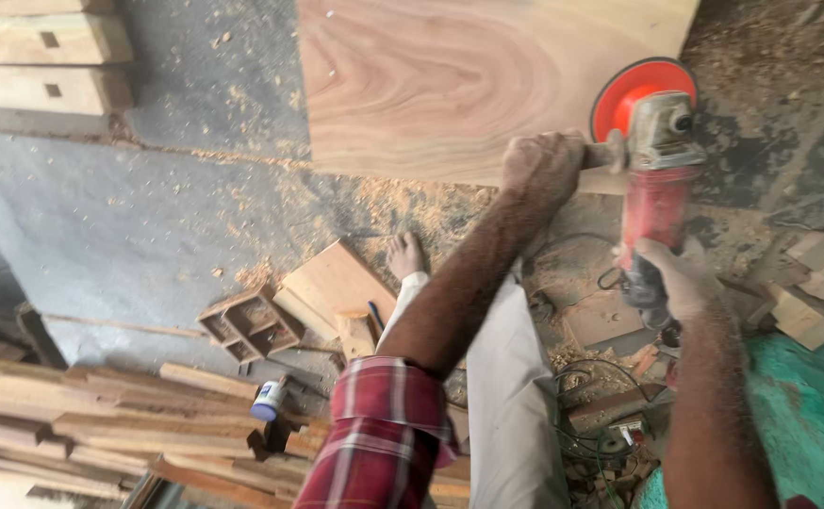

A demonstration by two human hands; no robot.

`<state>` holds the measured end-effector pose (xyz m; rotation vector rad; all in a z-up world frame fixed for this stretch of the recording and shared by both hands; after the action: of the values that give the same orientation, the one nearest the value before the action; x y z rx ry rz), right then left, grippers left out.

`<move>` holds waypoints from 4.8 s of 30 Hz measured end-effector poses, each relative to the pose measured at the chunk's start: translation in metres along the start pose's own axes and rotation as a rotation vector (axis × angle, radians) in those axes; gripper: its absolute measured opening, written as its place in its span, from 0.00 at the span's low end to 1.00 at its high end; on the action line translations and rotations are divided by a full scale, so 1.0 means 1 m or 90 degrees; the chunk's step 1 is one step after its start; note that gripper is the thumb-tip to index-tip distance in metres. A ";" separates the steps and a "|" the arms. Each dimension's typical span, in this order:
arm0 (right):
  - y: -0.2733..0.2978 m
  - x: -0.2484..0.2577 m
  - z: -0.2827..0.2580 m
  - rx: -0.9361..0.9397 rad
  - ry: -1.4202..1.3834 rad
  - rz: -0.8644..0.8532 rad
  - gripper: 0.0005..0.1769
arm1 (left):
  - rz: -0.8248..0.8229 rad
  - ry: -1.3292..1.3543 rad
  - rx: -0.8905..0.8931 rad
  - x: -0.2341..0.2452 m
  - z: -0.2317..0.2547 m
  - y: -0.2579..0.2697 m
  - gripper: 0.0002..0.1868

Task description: The person sands a small wooden stool and then a square wooden board using a power sander.

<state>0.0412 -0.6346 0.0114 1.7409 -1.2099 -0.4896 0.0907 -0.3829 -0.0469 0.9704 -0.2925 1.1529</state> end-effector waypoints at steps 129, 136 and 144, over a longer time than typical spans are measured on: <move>0.043 -0.080 -0.085 -0.081 0.218 0.335 0.47 | 0.073 -0.217 0.052 0.177 -0.110 -0.116 0.48; -0.020 -0.058 -0.150 0.097 0.172 0.322 0.49 | 0.284 -0.151 0.047 0.172 -0.113 -0.119 0.44; -0.126 0.034 -0.290 0.214 0.024 0.134 0.52 | 0.293 -0.137 0.044 0.170 -0.116 -0.115 0.43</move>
<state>0.3354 -0.5203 0.0518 1.8601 -1.4947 -0.1324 0.2313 -0.1936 -0.0606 1.1240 -0.6780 1.4830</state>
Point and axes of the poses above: each hand's wrist, its own y-axis away from the middle knuckle, its own x-axis out of the back of the hand, z = x × y, the point moved 3 cm from there along -y, towards the middle knuckle, and after that the axes turned 11 degrees about y, right-handed, at the moved point
